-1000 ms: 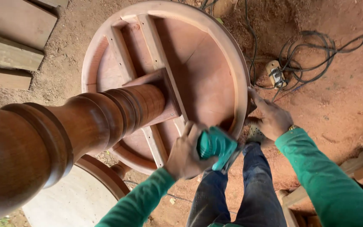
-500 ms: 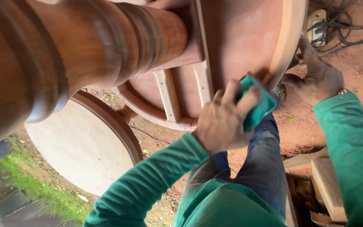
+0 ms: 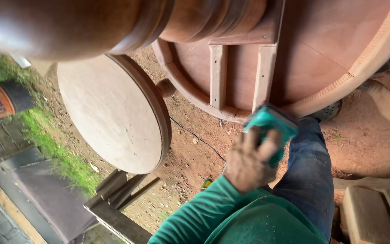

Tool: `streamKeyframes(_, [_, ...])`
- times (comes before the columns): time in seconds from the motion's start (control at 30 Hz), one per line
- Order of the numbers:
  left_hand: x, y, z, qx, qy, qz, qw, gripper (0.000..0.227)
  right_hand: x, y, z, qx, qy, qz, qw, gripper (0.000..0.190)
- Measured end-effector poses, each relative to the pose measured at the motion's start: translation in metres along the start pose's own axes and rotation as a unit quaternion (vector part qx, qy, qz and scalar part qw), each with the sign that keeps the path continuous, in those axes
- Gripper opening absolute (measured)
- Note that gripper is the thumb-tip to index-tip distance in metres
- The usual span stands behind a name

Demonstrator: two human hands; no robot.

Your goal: Sanding the underside of a round wooden table using a power sander in a workshop environment.

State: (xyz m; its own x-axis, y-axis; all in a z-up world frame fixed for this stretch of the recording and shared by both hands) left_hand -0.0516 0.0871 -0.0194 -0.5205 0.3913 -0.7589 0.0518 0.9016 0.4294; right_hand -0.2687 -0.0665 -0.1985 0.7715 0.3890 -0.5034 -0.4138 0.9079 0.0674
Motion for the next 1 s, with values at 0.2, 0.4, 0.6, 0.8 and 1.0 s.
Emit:
streamKeyframes(0.2, [-0.062,0.028,0.067,-0.093,-0.016,-0.192,0.977,0.072,-0.022,-0.012,0.035,0.008,-0.025,0.002,1.0,0.097])
streamKeyframes(0.4, [-0.07,0.025,0.044,-0.164,-0.009,-0.292,0.942,0.064,-0.029,-0.042,0.103,-0.115,-0.04,-0.035,0.992,0.074])
streamKeyframes(0.6, [-0.057,0.015,0.036,-0.138,0.046,-0.238,0.96,0.057,-0.006,-0.079,0.106,-0.057,0.391,-0.045,0.918,0.068])
streamKeyframes(0.8, [-0.083,0.025,0.081,-0.229,0.019,-0.313,0.921,0.063,-0.004,-0.077,0.115,-0.104,0.316,-0.069,0.94,0.056])
streamKeyframes(1.0, [-0.061,0.003,0.031,-0.192,0.002,-0.262,0.946,0.051,-0.002,-0.078,0.112,-0.105,0.331,-0.058,0.936,0.051])
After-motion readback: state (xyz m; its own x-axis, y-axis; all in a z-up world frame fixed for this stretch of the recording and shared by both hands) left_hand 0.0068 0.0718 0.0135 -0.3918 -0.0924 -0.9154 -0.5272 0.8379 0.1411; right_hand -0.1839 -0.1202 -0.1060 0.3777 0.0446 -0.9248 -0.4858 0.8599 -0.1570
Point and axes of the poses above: each hand's wrist, its own y-axis away from the middle knuckle, its own x-axis out of the palm, z = x × y, the point moved 8 cm from there along -y, towards the middle knuckle, and after that the axes turned 9 degrees about y, right-handed, at the moved point
